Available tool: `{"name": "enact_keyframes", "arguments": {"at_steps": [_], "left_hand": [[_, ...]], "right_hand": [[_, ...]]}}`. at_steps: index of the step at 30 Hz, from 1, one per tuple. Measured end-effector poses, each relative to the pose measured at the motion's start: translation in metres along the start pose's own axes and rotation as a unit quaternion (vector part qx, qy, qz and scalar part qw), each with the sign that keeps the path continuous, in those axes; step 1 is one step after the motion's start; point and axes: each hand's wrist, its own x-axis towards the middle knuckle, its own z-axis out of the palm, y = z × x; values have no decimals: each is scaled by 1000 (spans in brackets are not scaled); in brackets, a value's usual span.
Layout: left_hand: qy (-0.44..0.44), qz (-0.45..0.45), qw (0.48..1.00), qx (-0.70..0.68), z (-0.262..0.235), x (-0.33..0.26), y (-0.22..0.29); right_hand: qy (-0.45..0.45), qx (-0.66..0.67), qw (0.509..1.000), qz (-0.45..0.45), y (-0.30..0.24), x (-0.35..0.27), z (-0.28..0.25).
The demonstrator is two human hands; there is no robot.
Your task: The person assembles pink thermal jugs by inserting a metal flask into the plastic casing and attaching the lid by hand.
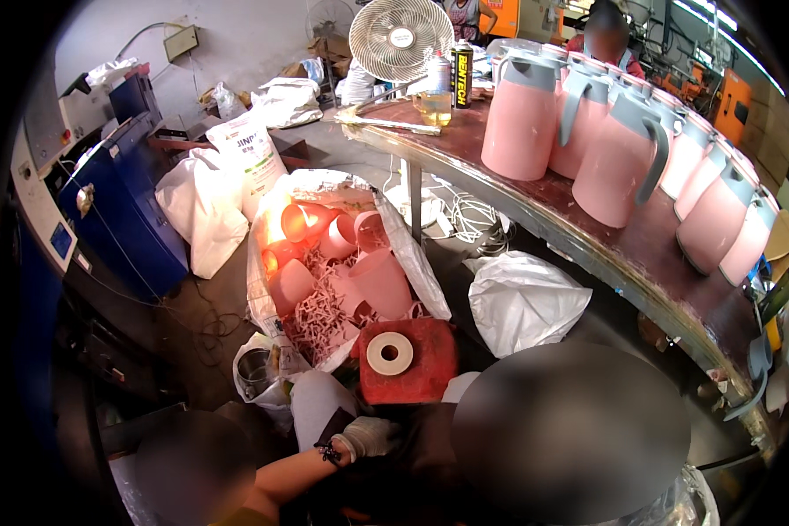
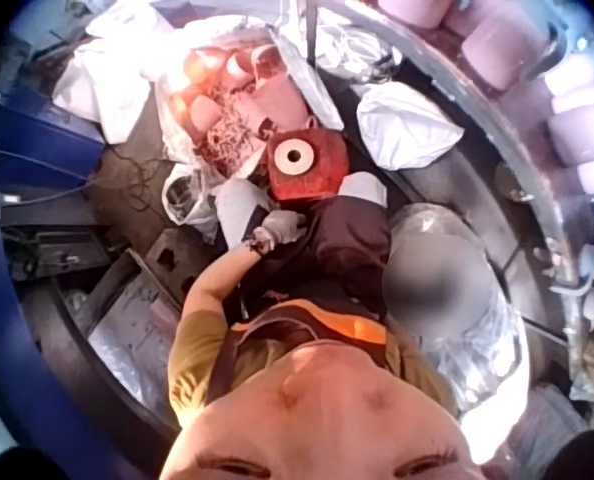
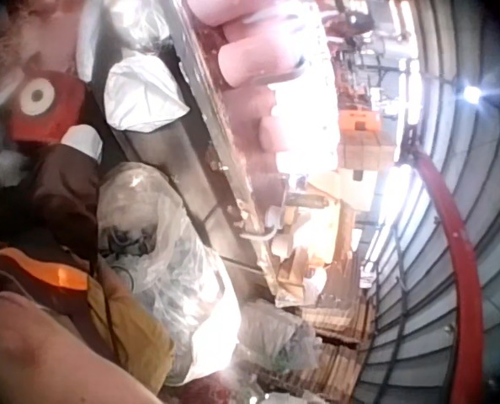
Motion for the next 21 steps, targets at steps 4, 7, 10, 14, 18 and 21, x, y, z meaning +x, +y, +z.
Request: {"name": "enact_keyframes", "arguments": {"at_steps": [4, 7, 10, 14, 18, 21], "left_hand": [[9, 14, 1000, -8, 1, 3, -1], [32, 29, 999, -26, -1, 7, 0], [-12, 15, 999, -25, -4, 10, 2], [-23, 27, 999, 3, -6, 14, 4], [-2, 21, 1000, -13, -5, 16, 3], [12, 16, 1000, -5, -7, 19, 0]], "right_hand": [[1, -2, 1000, 6, -11, 7, -3], [3, 0, 1000, 9, -18, 13, -5], [3, 8, 1000, 13, -23, 21, -5], [-2, 18, 1000, 12, -19, 36, -1], [11, 44, 999, 14, 10, 27, 2], [51, 91, 994, 20, 40, -10, -7]]}}
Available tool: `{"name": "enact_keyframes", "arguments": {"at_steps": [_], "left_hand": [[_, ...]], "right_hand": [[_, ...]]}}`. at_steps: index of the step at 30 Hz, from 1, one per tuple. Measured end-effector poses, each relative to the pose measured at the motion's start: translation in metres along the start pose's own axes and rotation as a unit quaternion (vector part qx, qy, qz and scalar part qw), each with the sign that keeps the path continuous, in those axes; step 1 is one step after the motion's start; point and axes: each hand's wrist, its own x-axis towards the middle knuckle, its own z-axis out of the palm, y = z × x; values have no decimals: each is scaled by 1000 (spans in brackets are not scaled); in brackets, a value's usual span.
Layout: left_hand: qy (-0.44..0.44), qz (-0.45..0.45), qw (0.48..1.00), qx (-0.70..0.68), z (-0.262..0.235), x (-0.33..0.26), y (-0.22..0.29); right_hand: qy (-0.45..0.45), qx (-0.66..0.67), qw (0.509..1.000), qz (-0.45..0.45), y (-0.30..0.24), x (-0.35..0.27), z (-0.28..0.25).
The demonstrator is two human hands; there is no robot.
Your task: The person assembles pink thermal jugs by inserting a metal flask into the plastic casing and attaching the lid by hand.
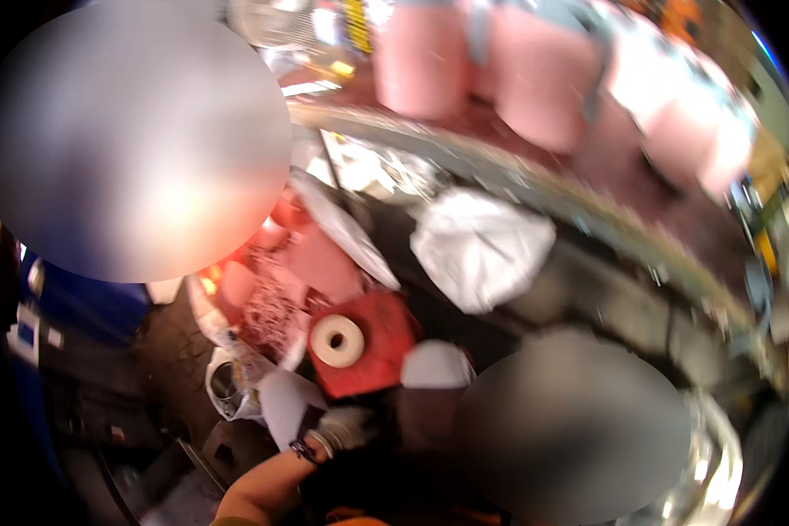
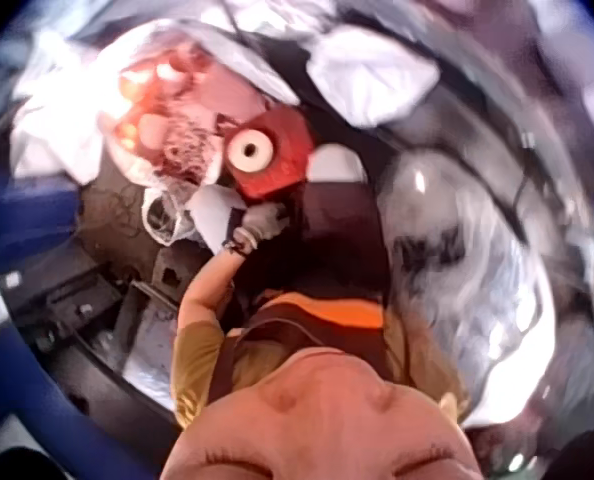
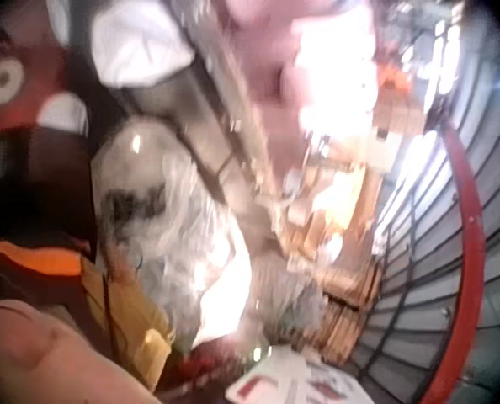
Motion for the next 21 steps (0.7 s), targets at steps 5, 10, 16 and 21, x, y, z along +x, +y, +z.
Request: {"name": "enact_keyframes", "arguments": {"at_steps": [5, 10, 16, 21], "left_hand": [[-33, 25, 999, -12, 4, 15, -3], [-68, 40, 997, -23, 12, 27, -10], [-44, 22, 999, -18, -1, 27, 9], [241, 176, 951, -79, -16, -46, 6]], "right_hand": [[91, 268, 956, 77, 11, -74, -46], [32, 6, 995, -94, -49, -88, -15], [-88, -64, 989, -100, -58, -64, 42], [-150, -127, 968, -153, -30, -43, 63]]}}
